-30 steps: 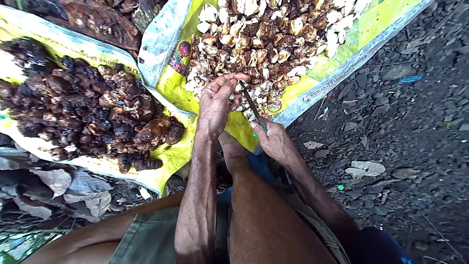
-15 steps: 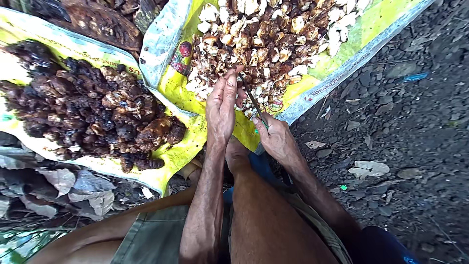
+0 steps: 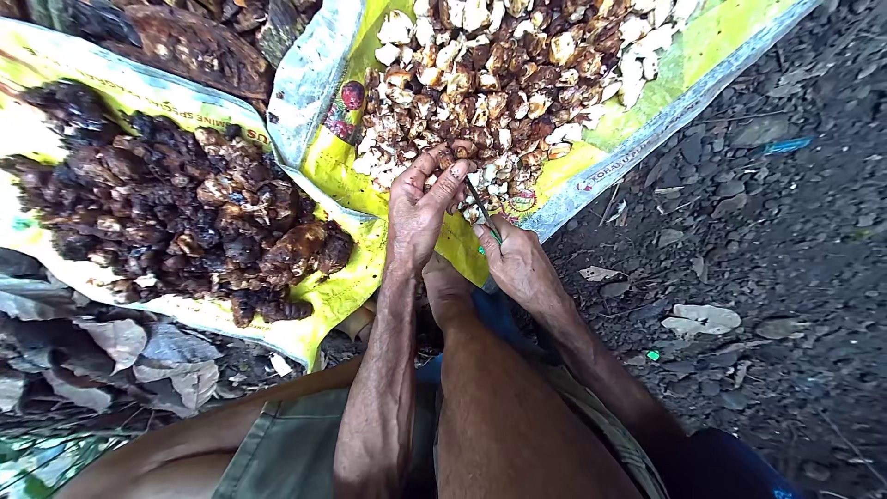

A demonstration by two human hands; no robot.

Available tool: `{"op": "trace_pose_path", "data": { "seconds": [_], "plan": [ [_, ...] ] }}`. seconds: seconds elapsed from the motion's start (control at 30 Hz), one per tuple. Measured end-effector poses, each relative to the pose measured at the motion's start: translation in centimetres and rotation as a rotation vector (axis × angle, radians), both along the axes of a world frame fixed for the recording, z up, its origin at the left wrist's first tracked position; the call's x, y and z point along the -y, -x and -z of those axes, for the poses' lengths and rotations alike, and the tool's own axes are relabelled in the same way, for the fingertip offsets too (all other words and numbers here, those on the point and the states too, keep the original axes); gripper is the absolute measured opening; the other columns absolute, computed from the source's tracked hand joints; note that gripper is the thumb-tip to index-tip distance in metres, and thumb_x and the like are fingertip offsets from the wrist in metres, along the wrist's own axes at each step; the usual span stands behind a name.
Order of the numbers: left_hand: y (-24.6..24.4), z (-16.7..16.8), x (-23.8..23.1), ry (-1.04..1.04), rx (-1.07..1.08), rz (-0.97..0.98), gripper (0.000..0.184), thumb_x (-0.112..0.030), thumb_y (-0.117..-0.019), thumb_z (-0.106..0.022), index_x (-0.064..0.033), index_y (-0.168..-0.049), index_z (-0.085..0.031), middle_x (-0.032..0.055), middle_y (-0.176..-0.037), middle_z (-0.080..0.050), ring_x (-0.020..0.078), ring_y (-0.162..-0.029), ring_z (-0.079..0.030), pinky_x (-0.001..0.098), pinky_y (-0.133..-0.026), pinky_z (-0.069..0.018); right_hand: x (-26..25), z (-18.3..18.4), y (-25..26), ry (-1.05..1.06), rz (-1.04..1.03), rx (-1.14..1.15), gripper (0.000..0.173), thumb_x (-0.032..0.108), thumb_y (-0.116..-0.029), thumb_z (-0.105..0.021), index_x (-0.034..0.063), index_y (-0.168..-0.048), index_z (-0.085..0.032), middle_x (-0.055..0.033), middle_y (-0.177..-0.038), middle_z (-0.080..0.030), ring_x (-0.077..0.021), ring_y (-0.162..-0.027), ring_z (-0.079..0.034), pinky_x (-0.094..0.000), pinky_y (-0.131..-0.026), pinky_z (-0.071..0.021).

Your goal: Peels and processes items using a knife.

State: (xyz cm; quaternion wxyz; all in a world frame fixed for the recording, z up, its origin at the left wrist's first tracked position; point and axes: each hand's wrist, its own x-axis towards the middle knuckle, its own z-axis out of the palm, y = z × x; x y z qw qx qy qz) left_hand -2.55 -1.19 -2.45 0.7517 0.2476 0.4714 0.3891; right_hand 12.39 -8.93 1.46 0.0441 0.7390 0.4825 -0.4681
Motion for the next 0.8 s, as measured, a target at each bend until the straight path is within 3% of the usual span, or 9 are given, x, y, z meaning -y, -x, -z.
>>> {"op": "trace_pose_path", "data": {
  "seconds": [0.1,0.33,0.43,0.57,0.7,0.8],
  "plan": [
    [-0.1,-0.4,0.0,0.083,0.045,-0.047,0.022,-0.006,-0.1037,-0.054,0.0059,-0.119,-0.063,0.0161,-0.104,-0.070,0.0101,-0.067,-0.058,0.0231,-0.059,-0.0492,0.0,0.2,0.0,-0.020,-0.022,0.043,0.035,0.037,-0.1096,-0.047,0.0088,-0.095,-0.060,-0.0057,-0.062,-0.052,-0.0238,-0.056,-0.057,-0.0443,-0.052,-0.0460],
    [-1.0,-2.2,-0.6,0.204,-0.128,-0.084,0.019,-0.007,-0.1024,-0.059,0.0058,-0.115,-0.066,0.0167,-0.099,-0.072,0.0149,-0.068,-0.066,0.0261,-0.062,-0.0570,-0.5,-0.1,-0.2,-0.042,-0.089,0.262,0.033,0.036,-0.1089,-0.049,0.0071,-0.100,-0.061,-0.0121,-0.064,-0.058,-0.0351,-0.061,-0.064,-0.0525,-0.053,-0.0472],
    [-1.2,-2.4,-0.6,0.210,-0.022,-0.105,0.031,-0.004,-0.1048,-0.051,0.0080,-0.132,-0.059,0.0174,-0.108,-0.070,0.0173,-0.072,-0.068,0.0294,-0.066,-0.0601,-0.6,0.1,-0.8,-0.052,-0.017,0.229,0.036,0.039,-0.1093,-0.047,0.0073,-0.098,-0.060,-0.0104,-0.063,-0.055,-0.0321,-0.058,-0.060,-0.0511,-0.052,-0.0453],
    [-0.5,-1.7,-0.2,0.198,0.249,-0.120,0.042,-0.008,-0.1088,-0.030,0.0053,-0.146,-0.045,0.0213,-0.132,-0.064,0.0161,-0.079,-0.070,0.0281,-0.067,-0.0586,-0.7,-0.1,-1.5,-0.089,0.060,0.207,0.041,0.044,-0.1094,-0.045,0.0076,-0.095,-0.059,-0.0080,-0.060,-0.050,-0.0279,-0.053,-0.055,-0.0478,-0.049,-0.0423],
    [0.3,-0.7,0.0,0.223,0.306,-0.195,0.032,-0.008,-0.1077,-0.033,-0.0008,-0.133,-0.050,0.0213,-0.130,-0.064,0.0179,-0.084,-0.071,0.0279,-0.067,-0.0582,-0.8,-0.3,-1.7,-0.119,0.088,0.178,0.042,0.046,-0.1089,-0.044,0.0095,-0.092,-0.057,-0.0046,-0.058,-0.046,-0.0233,-0.050,-0.050,-0.0431,-0.047,-0.0386],
    [0.7,-0.1,0.0,0.208,0.316,-0.218,0.031,-0.005,-0.1055,-0.032,-0.0022,-0.131,-0.051,0.0221,-0.132,-0.062,0.0187,-0.085,-0.071,0.0273,-0.067,-0.0578,-0.8,-0.5,-1.7,-0.112,0.082,0.154,0.042,0.046,-0.1086,-0.045,0.0096,-0.094,-0.059,-0.0039,-0.059,-0.047,-0.0221,-0.051,-0.051,-0.0425,-0.047,-0.0395]
  ]
}}
